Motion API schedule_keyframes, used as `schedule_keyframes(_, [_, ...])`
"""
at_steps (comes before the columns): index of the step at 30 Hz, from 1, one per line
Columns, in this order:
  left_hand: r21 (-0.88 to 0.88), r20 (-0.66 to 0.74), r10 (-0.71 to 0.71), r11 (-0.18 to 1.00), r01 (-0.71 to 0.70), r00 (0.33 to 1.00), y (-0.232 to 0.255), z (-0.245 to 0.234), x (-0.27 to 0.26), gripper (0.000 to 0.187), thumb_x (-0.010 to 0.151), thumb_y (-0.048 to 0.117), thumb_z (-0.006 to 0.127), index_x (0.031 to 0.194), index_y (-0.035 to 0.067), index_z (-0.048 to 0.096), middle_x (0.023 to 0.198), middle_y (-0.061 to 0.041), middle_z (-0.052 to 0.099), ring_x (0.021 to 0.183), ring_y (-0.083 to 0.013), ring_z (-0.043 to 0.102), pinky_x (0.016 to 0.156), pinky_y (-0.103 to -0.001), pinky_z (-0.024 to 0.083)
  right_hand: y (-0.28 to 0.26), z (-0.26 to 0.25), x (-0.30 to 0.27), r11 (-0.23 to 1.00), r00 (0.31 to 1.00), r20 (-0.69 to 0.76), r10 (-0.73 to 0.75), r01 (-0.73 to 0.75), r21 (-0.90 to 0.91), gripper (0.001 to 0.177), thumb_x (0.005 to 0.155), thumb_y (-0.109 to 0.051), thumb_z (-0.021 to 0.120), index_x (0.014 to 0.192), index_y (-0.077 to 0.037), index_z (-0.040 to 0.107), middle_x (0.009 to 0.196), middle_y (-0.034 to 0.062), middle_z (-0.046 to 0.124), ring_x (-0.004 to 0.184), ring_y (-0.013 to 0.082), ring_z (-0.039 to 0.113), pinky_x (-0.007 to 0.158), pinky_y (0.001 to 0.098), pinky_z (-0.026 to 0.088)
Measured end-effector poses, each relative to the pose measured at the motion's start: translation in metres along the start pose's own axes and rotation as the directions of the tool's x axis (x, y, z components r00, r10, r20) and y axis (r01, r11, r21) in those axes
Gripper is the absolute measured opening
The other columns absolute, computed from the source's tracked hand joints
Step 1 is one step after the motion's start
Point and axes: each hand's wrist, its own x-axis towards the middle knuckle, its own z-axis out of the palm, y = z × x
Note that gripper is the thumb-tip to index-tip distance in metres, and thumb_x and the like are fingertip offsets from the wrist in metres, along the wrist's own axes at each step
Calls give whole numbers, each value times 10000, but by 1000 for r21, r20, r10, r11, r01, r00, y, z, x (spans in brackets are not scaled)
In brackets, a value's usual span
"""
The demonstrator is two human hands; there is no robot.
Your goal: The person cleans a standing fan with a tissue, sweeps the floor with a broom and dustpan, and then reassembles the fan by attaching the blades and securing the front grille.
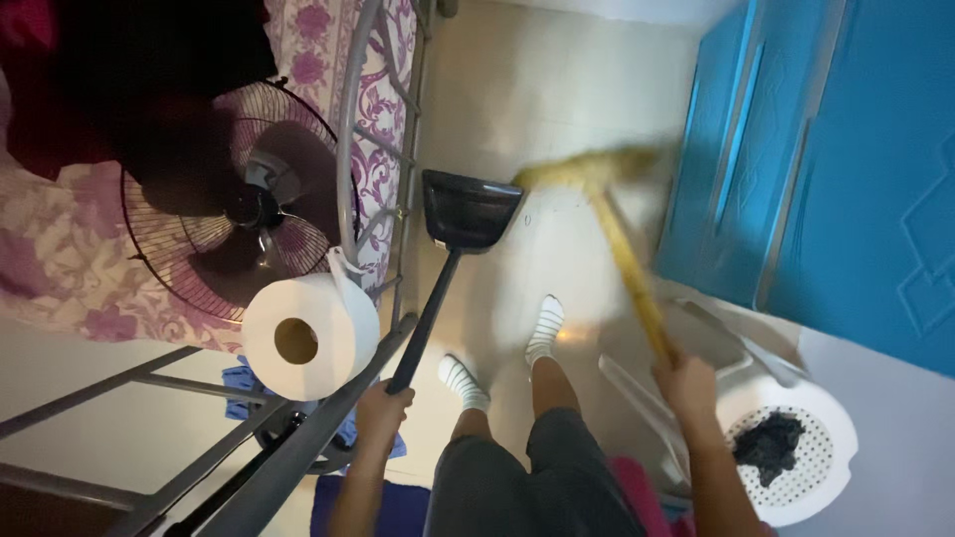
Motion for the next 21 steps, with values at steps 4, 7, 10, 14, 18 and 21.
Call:
schedule_keyframes(4, [-32, 14, -100, 994, 100, 995, 9, -4, 8, 195, 745, 196, 736, 823, 17, 739, 608, -87, 660, 466, -166, 574, 473, -368, 446, -55, -48, 57, 884, 854, -434, -288, 411, 223, 640, 801, -180, 716, 1432, -138, 619, 1064, 262, 709, 936, 466, 681, 781, 517, 540])
schedule_keyframes(7, [90, -16, -90, 992, 92, 996, 7, 4, 14, 251, 759, 235, 760, 805, -12, 755, 593, -107, 671, 466, -167, 610, 488, -350, 463, -109, -73, 168, 912, 893, -401, -203, 321, 254, 502, 879, -183, 673, 1381, -167, 668, 1005, 261, 703, 936, 461, 677, 819, 527, 545])
schedule_keyframes(10, [28, -1, -58, 998, 58, 998, -6, 20, 29, 257, 754, 254, 765, 823, 7, 761, 594, -83, 683, 469, -164, 612, 476, -347, 467, -142, -93, 277, 935, 883, -392, -260, 332, 128, 451, 861, -231, 703, 1304, -148, 695, 984, 247, 717, 932, 471, 672, 824, 551, 537])
schedule_keyframes(14, [117, 8, -130, 985, 128, 991, -18, 43, 49, 275, 764, 261, 782, 837, -3, 761, 601, -102, 672, 482, -182, 613, 482, -358, 467, -149, -92, 369, 974, 943, -245, -225, 211, -82, 449, 872, -329, 717, 1298, -192, 681, 999, 217, 724, 936, 443, 689, 807, 548, 555])
schedule_keyframes(18, [70, -12, -182, 981, 183, 983, -4, 55, 48, 249, 746, 235, 760, 918, 54, 770, 598, -98, 668, 485, -177, 596, 495, -363, 452, -99, -45, 363, 985, 956, -251, -155, 132, -107, 341, 1048, -289, 599, 1365, -219, 702, 1062, 210, 762, 982, 382, 749, 911, 508, 591])
schedule_keyframes(21, [170, -28, -146, 974, 149, 989, 10, 51, 42, 263, 746, 261, 767, 897, 45, 774, 592, -97, 688, 491, -172, 634, 519, -341, 485, -64, 5, 315, 993, 993, -118, 9, 6, 120, 439, 1057, -312, 518, 1479, -205, 570, 1030, 261, 729, 942, 443, 707, 819, 550, 577])
